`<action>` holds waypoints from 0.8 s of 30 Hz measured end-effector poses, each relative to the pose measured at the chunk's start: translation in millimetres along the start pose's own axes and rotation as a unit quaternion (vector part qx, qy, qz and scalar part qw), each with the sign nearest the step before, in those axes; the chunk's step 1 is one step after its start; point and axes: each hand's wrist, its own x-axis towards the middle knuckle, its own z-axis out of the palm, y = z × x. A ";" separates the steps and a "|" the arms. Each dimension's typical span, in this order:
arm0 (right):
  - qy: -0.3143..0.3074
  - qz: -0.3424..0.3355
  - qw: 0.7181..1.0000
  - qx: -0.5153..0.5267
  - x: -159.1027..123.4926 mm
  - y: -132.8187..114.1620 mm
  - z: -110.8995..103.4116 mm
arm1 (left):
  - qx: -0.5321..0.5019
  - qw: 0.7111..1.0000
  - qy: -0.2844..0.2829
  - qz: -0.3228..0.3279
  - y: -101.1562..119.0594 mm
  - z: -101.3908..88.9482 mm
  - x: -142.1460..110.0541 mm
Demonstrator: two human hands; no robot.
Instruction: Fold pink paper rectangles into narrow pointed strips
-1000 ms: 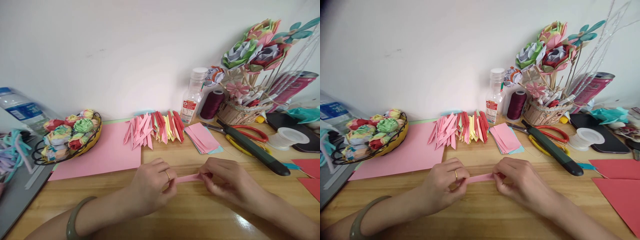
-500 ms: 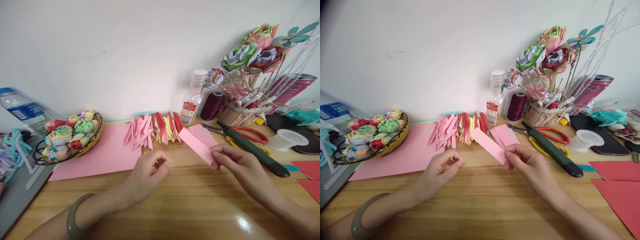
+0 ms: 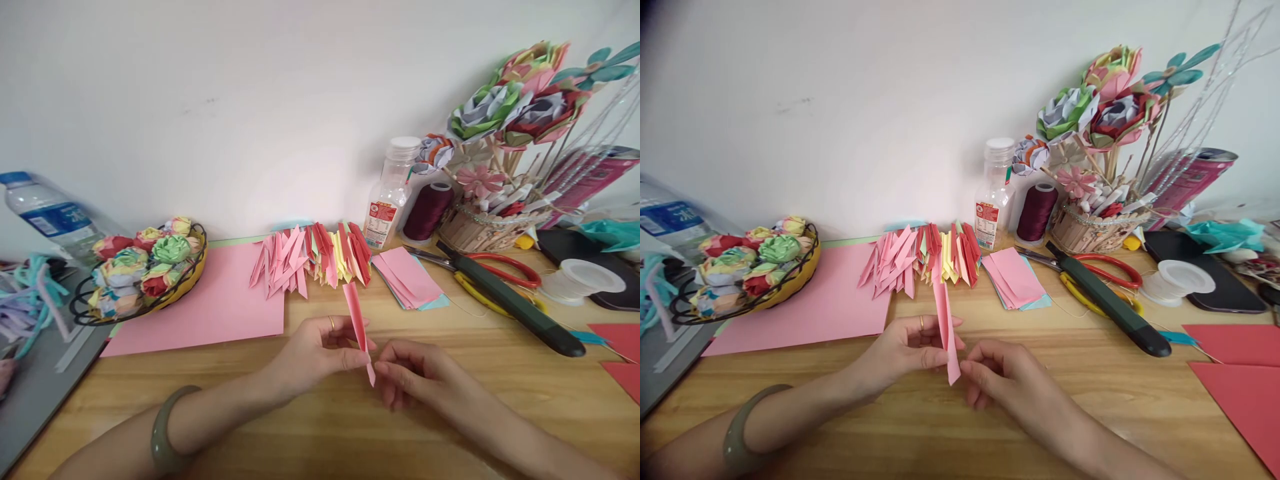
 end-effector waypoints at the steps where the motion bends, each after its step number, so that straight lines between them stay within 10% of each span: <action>1: 0.056 -0.044 0.994 -0.078 -1.6 -0.1 -0.3 | 0.006 1.000 0.003 -0.011 -0.2 -0.6 0.9; 4: 0.175 -0.207 0.918 -0.289 -5.7 -0.7 -3.1 | 0.018 0.999 -0.025 -0.035 -0.8 -1.0 3.0; 7: 0.151 -0.310 0.854 -0.390 -6.3 -1.7 -8.2 | 0.023 0.996 -0.068 -0.047 0.3 -0.3 3.8; 16: 0.119 -0.344 0.803 -0.472 -0.2 1.9 -13.7 | 0.146 0.989 -0.026 -0.004 -5.7 -2.2 3.8; 20: 0.080 -0.317 0.818 -0.474 2.9 6.6 -10.6 | 0.464 0.867 0.084 0.160 -14.6 -3.1 -0.9; 24: 0.064 -0.289 0.834 -0.466 4.4 13.3 -9.3 | 0.622 0.723 0.078 0.291 -22.5 -3.9 -5.7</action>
